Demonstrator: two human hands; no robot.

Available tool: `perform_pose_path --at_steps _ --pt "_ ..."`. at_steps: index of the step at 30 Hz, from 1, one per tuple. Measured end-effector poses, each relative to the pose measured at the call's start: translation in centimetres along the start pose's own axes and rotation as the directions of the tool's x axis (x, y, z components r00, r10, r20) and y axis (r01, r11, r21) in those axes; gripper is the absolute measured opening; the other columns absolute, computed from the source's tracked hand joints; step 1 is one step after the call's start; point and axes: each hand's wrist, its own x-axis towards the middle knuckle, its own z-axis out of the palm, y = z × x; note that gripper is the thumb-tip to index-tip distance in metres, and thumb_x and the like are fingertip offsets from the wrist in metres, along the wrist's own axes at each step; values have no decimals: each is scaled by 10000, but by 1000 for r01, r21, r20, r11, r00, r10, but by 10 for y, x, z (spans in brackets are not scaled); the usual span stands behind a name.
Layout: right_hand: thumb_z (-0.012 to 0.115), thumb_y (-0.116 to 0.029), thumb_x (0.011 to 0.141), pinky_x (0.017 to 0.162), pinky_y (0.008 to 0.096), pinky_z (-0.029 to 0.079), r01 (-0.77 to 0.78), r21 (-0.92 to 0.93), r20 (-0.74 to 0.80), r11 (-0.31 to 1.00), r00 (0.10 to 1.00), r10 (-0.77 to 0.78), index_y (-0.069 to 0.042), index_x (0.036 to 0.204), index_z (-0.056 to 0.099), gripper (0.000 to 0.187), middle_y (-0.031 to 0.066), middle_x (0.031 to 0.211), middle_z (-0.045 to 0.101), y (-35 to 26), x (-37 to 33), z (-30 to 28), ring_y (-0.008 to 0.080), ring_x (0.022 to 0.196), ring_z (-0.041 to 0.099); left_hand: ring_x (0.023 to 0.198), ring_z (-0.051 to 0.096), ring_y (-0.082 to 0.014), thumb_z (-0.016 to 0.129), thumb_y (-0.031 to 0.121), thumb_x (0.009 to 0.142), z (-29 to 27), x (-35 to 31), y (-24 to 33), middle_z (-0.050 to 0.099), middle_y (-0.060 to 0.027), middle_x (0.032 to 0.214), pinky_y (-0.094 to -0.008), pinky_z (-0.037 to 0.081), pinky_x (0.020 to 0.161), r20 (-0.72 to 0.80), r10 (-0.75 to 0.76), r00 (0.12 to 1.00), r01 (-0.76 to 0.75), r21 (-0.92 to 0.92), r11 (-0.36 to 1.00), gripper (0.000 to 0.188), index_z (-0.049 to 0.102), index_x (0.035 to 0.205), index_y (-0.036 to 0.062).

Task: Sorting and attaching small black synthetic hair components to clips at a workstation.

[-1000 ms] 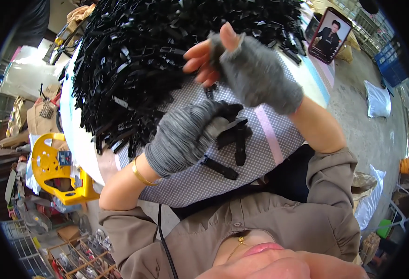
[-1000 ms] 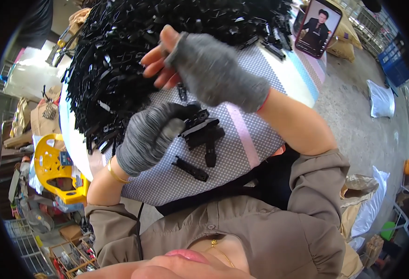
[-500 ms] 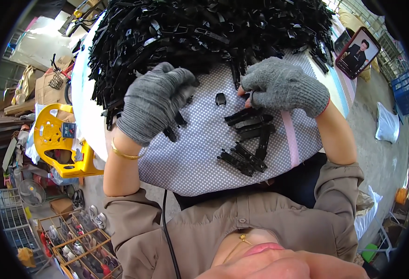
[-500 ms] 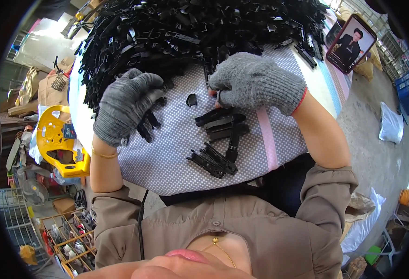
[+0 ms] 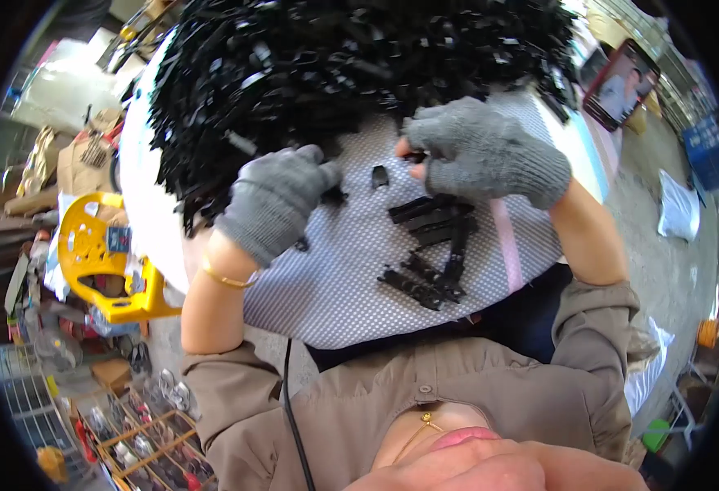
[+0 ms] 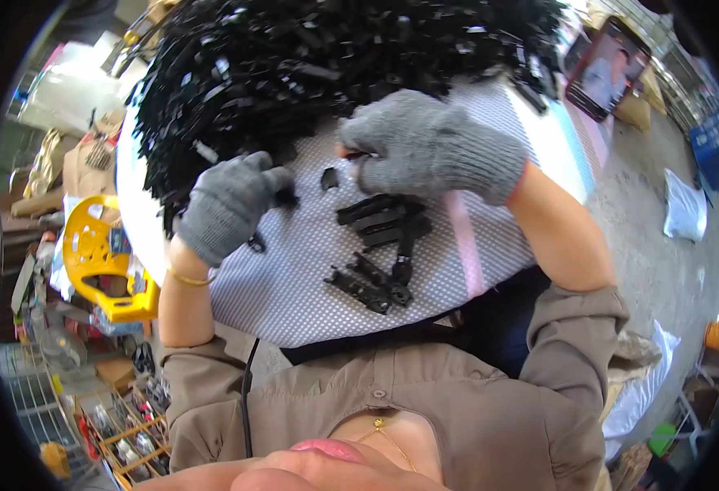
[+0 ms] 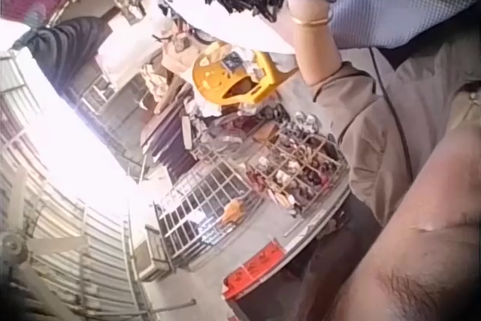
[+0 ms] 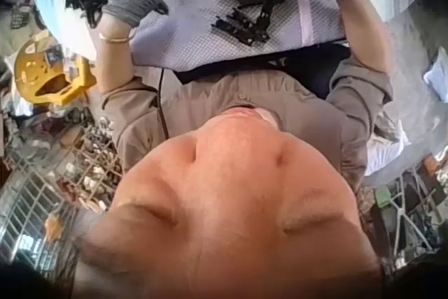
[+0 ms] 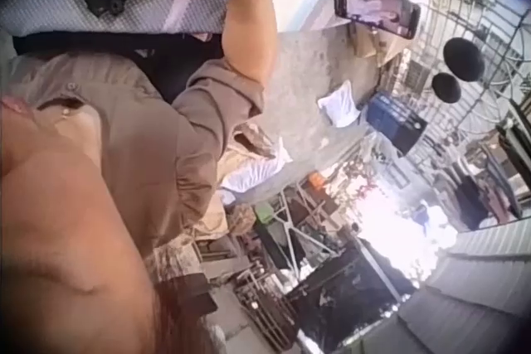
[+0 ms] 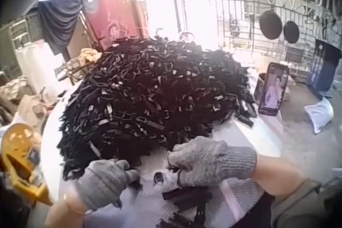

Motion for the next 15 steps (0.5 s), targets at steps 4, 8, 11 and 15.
perform_pose_path --at_steps 4,8,11,15 --pt "591 -246 811 667 355 470 129 13 -179 992 976 -125 -49 883 609 210 89 758 570 8 9 12 240 737 577 716 620 -202 584 112 783 7 -2 8 596 -35 797 -323 495 610 -127 55 990 -61 -43 997 273 606 1048 174" --pt "648 -206 802 610 303 505 10 232 -243 973 969 48 -35 759 609 181 64 702 614 7 8 11 162 682 626 698 621 -170 593 107 799 11 4 16 630 -69 907 -266 494 603 -315 5 949 -201 -592 780 304 577 1103 102" --pt "670 -177 792 644 275 524 -9 418 -244 908 962 121 -18 720 596 189 56 718 629 10 7 12 135 769 648 710 625 -145 607 149 814 6 5 19 622 -89 949 -231 493 605 -224 -56 973 -206 -950 233 373 518 1166 66" --pt "670 -166 792 649 286 523 13 453 -255 892 960 116 5 747 604 189 68 736 629 9 8 19 135 771 641 686 622 -144 601 245 848 11 9 22 598 -107 957 -208 489 532 -142 -60 988 -153 -953 -262 409 463 1183 55"
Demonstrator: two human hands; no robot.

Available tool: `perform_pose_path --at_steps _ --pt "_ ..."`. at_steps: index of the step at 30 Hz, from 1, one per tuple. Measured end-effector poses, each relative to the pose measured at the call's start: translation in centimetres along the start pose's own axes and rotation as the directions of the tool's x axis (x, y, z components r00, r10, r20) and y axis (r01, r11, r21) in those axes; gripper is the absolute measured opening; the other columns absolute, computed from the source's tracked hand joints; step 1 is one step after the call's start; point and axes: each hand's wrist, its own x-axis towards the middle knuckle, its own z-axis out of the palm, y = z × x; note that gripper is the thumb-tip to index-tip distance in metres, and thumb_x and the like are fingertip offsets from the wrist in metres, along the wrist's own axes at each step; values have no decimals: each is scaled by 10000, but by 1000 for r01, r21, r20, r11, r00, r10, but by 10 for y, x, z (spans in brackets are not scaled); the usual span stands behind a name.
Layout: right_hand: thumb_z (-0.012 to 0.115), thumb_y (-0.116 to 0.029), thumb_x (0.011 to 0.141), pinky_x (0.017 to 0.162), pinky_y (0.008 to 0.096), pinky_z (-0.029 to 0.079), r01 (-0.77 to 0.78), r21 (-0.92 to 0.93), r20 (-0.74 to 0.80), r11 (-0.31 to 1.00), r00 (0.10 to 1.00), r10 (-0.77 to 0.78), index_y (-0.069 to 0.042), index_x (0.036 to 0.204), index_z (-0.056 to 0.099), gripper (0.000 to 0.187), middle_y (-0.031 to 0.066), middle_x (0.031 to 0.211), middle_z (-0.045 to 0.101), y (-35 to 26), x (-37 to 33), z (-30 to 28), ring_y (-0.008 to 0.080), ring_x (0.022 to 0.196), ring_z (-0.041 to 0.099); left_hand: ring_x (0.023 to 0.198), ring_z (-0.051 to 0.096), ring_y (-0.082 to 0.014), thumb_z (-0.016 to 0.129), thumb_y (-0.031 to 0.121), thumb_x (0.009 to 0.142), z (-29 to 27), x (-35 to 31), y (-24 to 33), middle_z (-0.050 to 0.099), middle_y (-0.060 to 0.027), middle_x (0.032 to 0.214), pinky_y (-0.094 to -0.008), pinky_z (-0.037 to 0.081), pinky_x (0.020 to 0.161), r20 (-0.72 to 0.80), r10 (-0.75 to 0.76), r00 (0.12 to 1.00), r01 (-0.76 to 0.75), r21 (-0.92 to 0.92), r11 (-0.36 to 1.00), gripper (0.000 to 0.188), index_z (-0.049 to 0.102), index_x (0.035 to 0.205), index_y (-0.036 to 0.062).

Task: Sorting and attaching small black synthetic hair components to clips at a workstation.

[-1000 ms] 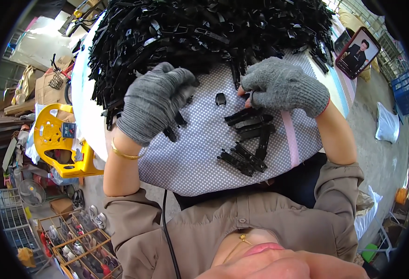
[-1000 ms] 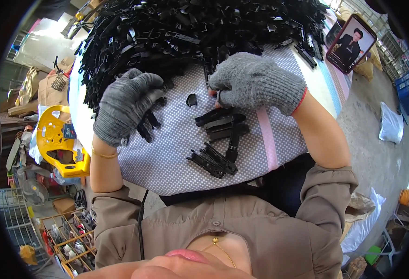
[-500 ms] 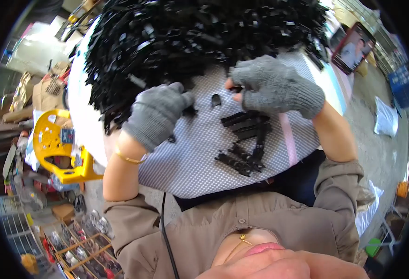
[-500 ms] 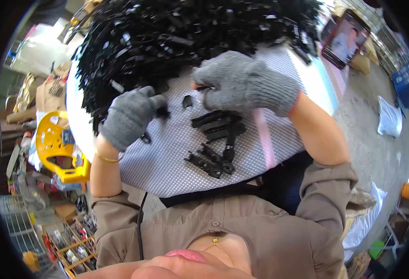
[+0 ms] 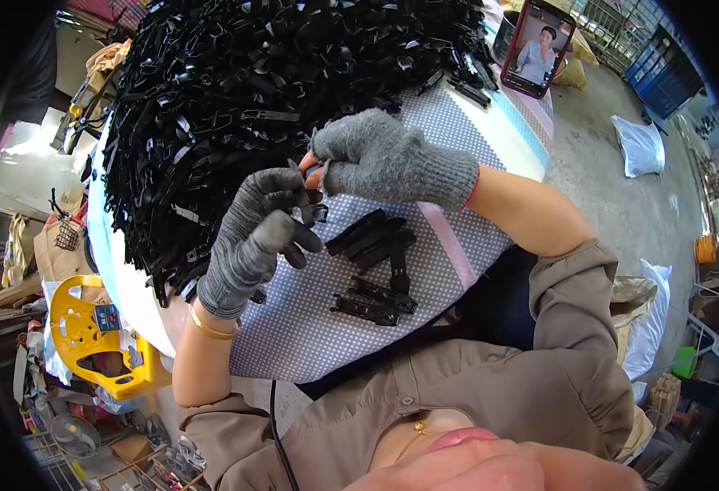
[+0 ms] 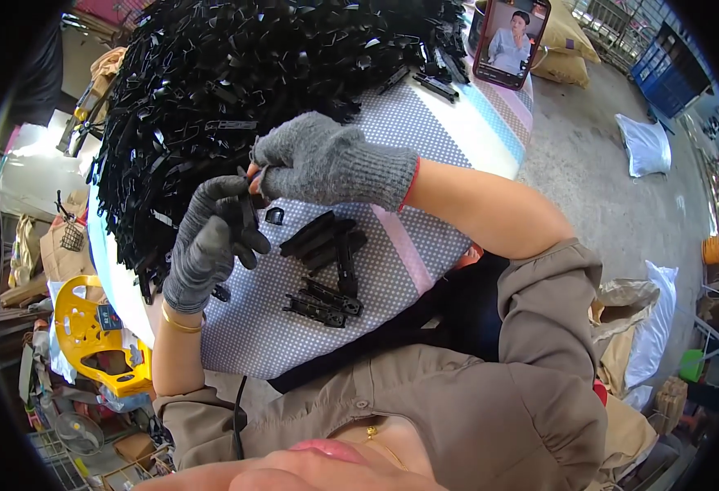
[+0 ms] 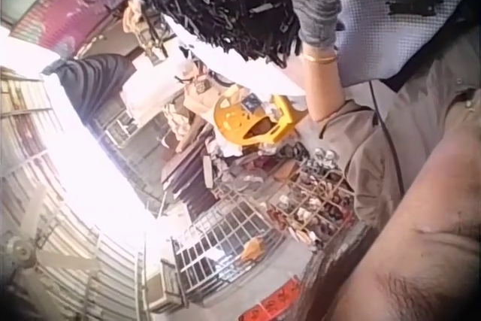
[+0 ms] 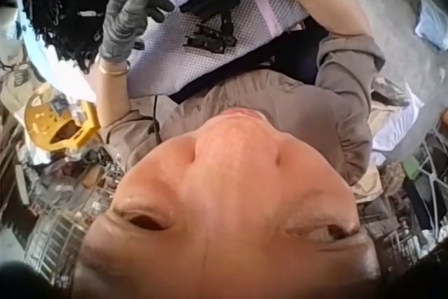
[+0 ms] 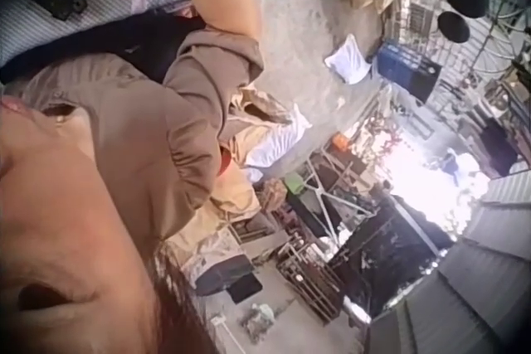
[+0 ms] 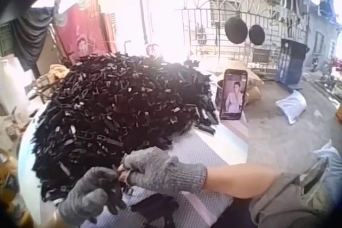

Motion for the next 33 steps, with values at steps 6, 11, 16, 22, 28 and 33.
perform_pose_path --at_steps 6,11,16,22,28,33 --pt "666 -165 797 637 277 503 -39 12 37 999 999 38 0 792 626 170 61 748 628 -6 -1 1 113 698 604 689 613 -133 571 184 878 -8 6 -9 618 -64 839 -211 484 553 -103 44 994 -61 -165 984 358 458 1190 50" --pt "652 -187 819 624 247 480 -157 261 11 952 987 160 -14 815 634 174 26 724 614 -9 0 1 84 673 571 605 576 -90 574 159 867 -4 6 -4 626 -69 825 -201 479 557 -124 16 992 -30 -115 993 359 493 1188 20" --pt "593 -265 869 543 204 414 -213 422 26 881 974 223 -19 799 631 259 -9 628 535 -5 1 -6 52 584 485 545 524 -41 579 198 874 1 2 1 629 -31 743 -172 434 502 -120 -124 985 124 -8 992 332 554 1148 13" --pt "606 -362 839 489 234 397 -367 274 56 889 929 366 -90 607 581 359 -20 545 522 -12 3 -6 68 505 463 479 460 -9 579 232 880 -1 -2 10 598 -7 686 -139 364 424 -115 -191 975 202 97 974 361 551 1175 28" --pt "633 -309 827 497 197 411 -393 257 78 883 919 387 -34 738 644 289 -8 602 556 -12 2 -2 47 551 507 490 449 -13 577 244 880 0 0 1 520 32 599 -154 357 426 -139 -173 975 183 61 981 359 563 1171 33" --pt "642 -311 821 508 191 429 -379 248 57 891 924 377 -32 749 652 288 -3 631 588 -14 -1 1 44 565 532 521 450 3 604 217 868 -5 -1 1 581 28 697 -143 368 449 -162 -160 974 183 138 973 308 596 1126 49"
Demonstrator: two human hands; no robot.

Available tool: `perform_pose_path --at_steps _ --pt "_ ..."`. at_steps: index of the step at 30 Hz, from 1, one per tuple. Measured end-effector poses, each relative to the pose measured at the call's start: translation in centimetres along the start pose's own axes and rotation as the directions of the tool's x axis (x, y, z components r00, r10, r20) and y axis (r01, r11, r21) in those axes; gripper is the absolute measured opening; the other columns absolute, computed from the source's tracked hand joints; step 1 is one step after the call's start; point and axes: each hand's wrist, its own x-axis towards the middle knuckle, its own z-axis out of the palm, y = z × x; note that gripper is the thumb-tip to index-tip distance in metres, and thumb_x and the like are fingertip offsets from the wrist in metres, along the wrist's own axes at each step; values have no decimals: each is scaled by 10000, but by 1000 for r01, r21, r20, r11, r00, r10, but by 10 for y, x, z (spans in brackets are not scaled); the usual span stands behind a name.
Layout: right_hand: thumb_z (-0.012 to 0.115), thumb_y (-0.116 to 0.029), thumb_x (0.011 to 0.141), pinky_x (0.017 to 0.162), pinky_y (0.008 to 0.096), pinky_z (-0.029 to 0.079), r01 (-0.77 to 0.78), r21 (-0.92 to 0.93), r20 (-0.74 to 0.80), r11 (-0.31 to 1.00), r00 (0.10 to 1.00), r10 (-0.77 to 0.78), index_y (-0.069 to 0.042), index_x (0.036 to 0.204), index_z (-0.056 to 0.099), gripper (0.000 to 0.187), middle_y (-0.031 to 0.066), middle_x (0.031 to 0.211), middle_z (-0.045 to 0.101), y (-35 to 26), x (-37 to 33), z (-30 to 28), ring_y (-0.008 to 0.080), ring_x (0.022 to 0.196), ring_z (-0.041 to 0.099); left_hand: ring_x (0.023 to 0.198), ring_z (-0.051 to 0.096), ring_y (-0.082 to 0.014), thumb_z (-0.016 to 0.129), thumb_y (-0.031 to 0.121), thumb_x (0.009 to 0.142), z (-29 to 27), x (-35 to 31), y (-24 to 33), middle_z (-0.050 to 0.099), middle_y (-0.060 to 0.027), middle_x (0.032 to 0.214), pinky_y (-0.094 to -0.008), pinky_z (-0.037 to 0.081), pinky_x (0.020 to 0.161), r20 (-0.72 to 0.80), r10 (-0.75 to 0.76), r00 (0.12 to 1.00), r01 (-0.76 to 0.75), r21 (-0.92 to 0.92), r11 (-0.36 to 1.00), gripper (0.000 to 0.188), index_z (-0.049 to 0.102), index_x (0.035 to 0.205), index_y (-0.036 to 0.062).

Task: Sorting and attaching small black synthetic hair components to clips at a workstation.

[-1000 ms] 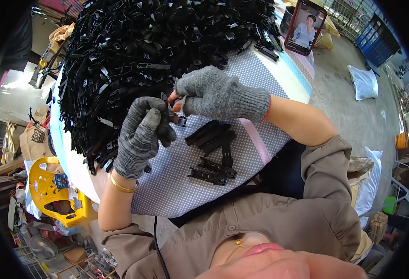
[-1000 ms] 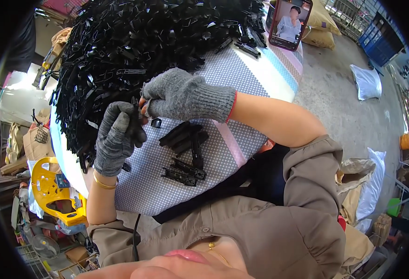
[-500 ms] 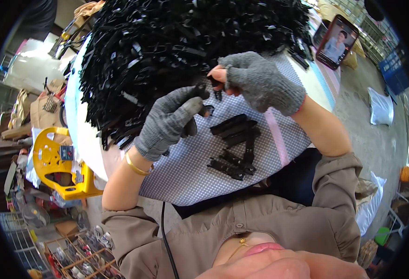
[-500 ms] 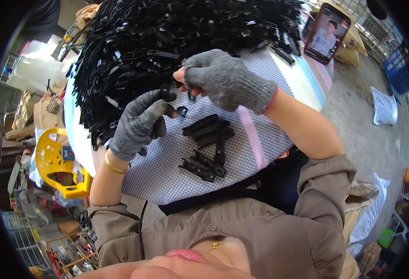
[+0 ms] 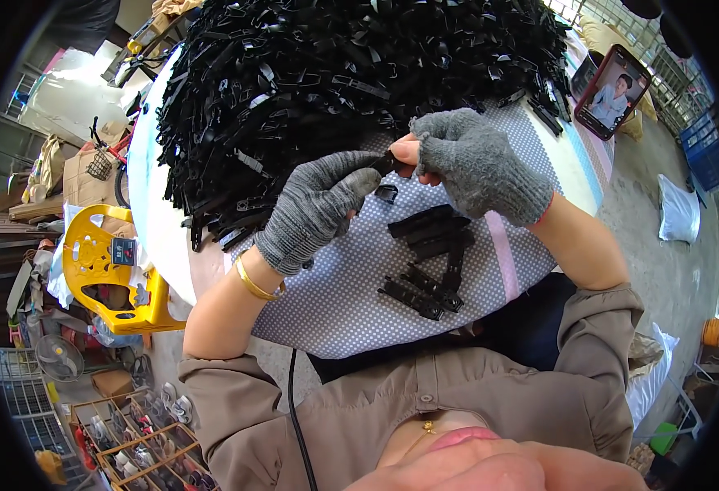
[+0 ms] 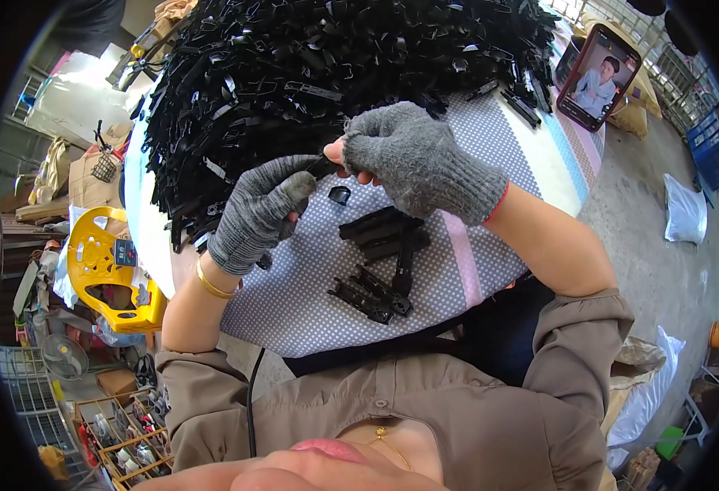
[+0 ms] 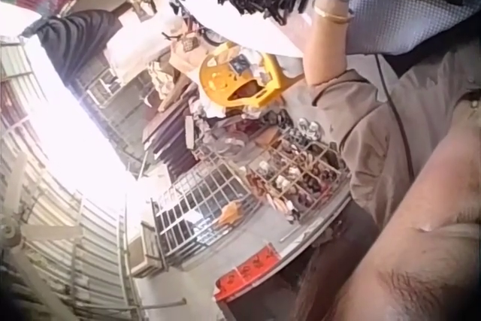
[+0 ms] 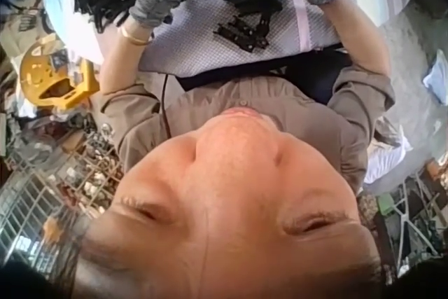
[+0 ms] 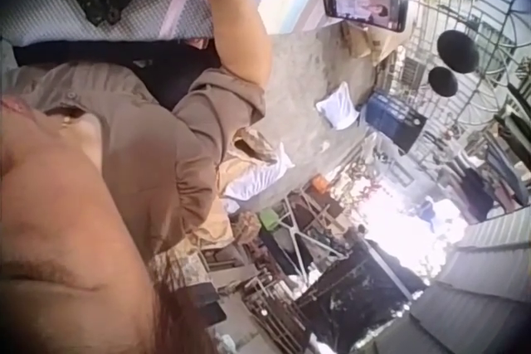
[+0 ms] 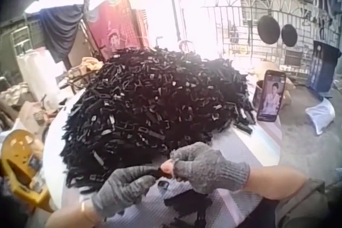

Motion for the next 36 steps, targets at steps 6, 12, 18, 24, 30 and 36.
perform_pose_path --at_steps 6,12,18,24,30,36 --pt "597 -358 848 624 228 482 -32 104 76 994 997 24 -25 799 660 342 48 752 628 -5 1 0 120 698 589 631 538 -78 572 185 886 14 -6 6 610 -17 761 -219 468 601 29 145 989 -146 49 988 219 623 1017 18" --pt "552 -355 859 874 304 481 619 -312 172 721 783 -598 -20 1085 577 405 92 984 629 -8 -6 17 195 934 603 740 612 -243 552 211 873 40 -8 3 628 -128 821 -335 490 690 130 256 958 -287 431 856 233 615 1013 36" --pt "296 -659 860 896 326 467 566 -110 200 817 818 -540 21 1085 563 764 107 989 630 -4 -5 27 197 938 605 722 608 -277 537 252 877 40 -5 -9 625 -126 813 -359 485 654 200 493 847 -517 527 674 254 588 1048 72" --pt "400 -537 903 643 263 484 192 295 33 936 977 -211 14 985 624 601 74 818 625 0 14 5 121 706 571 661 609 -249 546 325 863 47 -19 -3 582 -107 737 -329 470 510 228 374 899 -403 762 506 335 553 1083 73" --pt "637 -212 786 676 317 498 470 -730 282 496 869 -407 -72 861 617 159 67 805 591 15 12 26 195 759 588 674 601 -267 585 351 819 18 -22 3 578 -108 905 -352 489 567 232 563 793 -479 809 341 345 590 1031 79" --pt "613 -230 722 719 374 484 433 -784 350 444 900 -260 -74 897 610 235 93 829 587 4 5 22 255 816 590 760 603 -252 553 163 815 4 0 3 545 -88 927 -348 517 613 -87 209 974 73 994 76 198 582 1011 153"
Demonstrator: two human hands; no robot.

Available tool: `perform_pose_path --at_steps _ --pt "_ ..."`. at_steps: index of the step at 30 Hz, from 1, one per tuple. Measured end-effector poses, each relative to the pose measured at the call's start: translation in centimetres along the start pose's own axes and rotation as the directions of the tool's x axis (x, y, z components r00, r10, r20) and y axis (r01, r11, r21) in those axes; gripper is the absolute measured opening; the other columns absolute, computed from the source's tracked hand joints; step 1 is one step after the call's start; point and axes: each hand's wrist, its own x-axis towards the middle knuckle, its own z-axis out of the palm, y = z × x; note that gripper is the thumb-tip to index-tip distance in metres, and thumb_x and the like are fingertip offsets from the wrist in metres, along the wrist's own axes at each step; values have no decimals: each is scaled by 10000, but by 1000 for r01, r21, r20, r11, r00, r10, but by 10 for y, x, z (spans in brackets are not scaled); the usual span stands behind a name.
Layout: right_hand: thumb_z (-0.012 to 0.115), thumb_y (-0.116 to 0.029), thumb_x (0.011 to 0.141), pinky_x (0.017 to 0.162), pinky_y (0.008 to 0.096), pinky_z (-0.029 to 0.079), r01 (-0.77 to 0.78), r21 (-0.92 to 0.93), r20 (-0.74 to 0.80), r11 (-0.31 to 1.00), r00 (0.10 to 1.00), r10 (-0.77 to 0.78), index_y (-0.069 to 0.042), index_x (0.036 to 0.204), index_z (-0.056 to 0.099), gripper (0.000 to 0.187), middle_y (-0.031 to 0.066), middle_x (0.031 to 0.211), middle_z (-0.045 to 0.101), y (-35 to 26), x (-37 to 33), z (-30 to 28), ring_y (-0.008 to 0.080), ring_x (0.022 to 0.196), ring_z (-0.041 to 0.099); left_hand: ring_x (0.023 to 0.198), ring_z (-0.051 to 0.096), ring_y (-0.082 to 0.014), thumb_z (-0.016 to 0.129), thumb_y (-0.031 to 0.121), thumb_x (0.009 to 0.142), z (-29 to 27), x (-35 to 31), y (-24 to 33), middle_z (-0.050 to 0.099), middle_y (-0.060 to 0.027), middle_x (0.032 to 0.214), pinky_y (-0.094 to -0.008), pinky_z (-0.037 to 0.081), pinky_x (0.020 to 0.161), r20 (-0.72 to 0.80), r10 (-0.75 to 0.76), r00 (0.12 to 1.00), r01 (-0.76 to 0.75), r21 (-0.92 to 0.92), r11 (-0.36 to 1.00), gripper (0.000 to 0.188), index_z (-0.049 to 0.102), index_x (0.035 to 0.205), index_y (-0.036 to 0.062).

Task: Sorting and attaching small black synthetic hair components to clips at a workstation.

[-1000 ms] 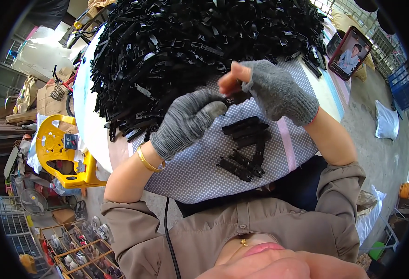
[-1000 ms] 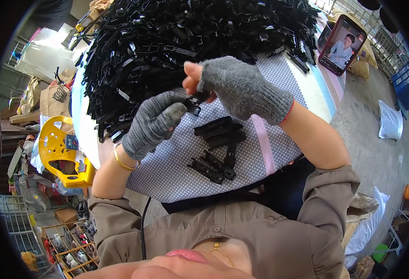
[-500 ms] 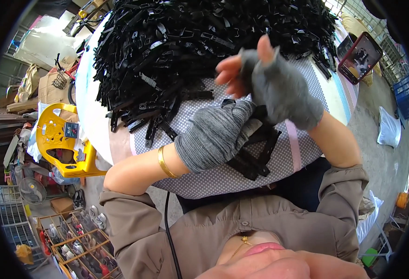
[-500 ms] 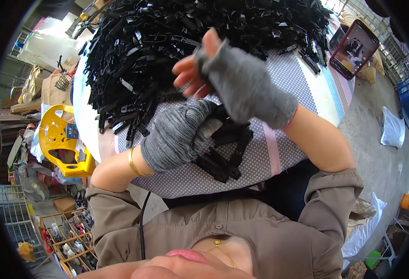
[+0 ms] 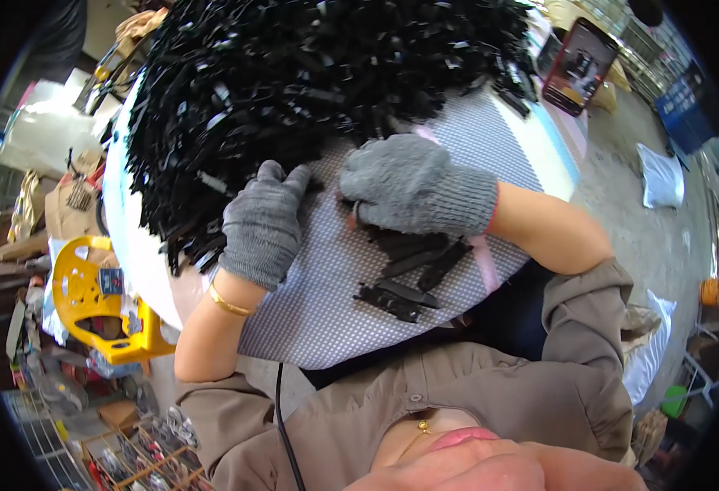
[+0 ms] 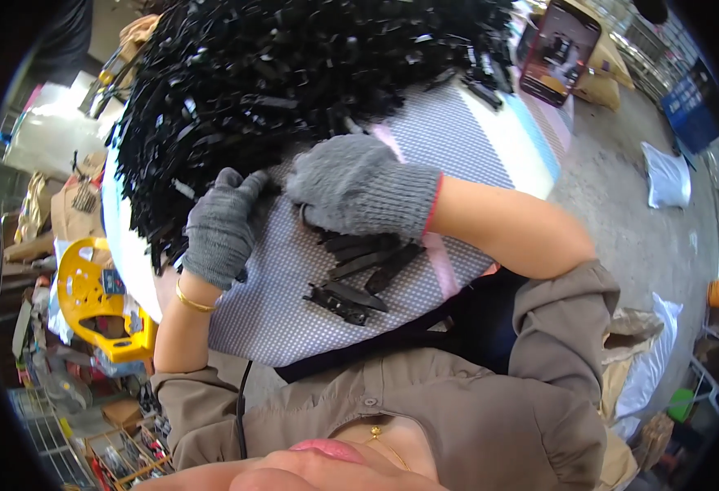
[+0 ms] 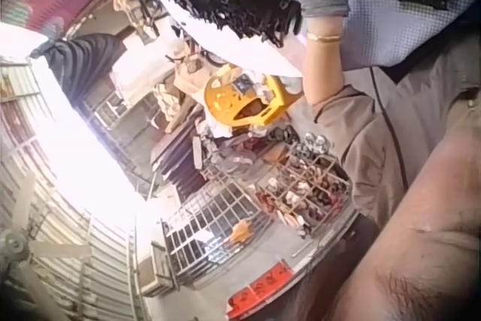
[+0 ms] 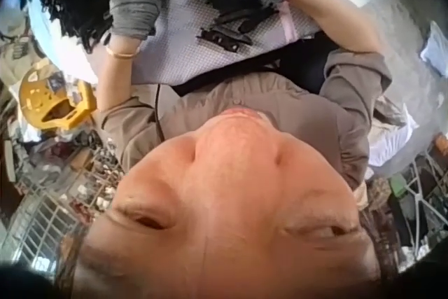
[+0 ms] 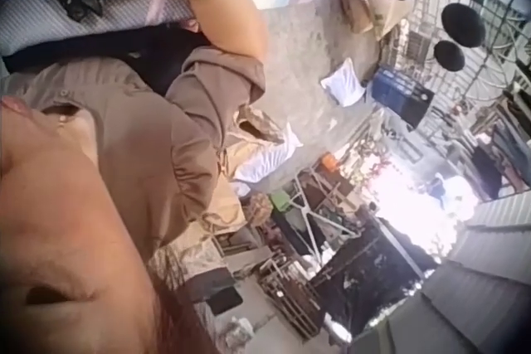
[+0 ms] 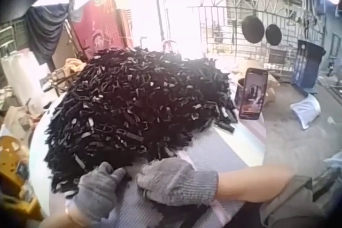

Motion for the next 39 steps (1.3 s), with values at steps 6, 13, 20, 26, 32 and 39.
perform_pose_path --at_steps 6,13,20,26,32,39 --pt "611 -235 778 745 371 489 -199 185 67 962 979 190 -40 852 590 210 86 823 607 6 -4 -8 233 805 611 894 551 -246 636 122 695 10 0 1 527 -60 982 -334 522 653 -261 247 933 -253 11 967 254 569 939 99" --pt "640 -229 815 629 275 509 -172 554 -91 814 960 265 -34 822 601 199 63 728 632 21 -4 -9 136 706 627 801 610 -126 625 -9 787 9 4 -2 595 -53 875 -238 525 695 -94 -84 992 -89 -994 66 198 553 967 30" --pt "609 -217 858 545 191 438 -66 980 -7 188 931 364 -23 901 634 200 -4 690 563 15 -5 -15 50 613 521 741 617 -156 595 27 816 10 6 1 606 -92 894 -265 539 680 40 -101 994 4 -943 -332 215 522 1015 -6" --pt "598 -282 868 524 198 428 -158 935 3 318 899 437 -35 879 624 248 -3 690 556 20 -7 -15 53 592 509 649 518 -43 565 165 884 -1 -3 6 561 4 740 -189 447 565 180 88 980 158 -964 215 270 568 1099 0" --pt "592 -316 867 500 218 406 -237 886 45 398 900 434 -40 831 629 281 0 615 538 18 -8 -22 54 541 482 527 461 -1 559 255 897 -1 -5 7 528 41 652 -136 379 451 101 14 995 98 -985 142 290 589 1084 36" --pt "620 -332 841 504 214 418 -228 910 59 347 899 435 -29 835 643 304 3 620 550 17 -9 -18 62 553 503 524 439 -3 558 269 898 8 -3 6 510 53 625 -148 368 461 -19 -23 1000 -13 -970 243 301 590 1085 35"
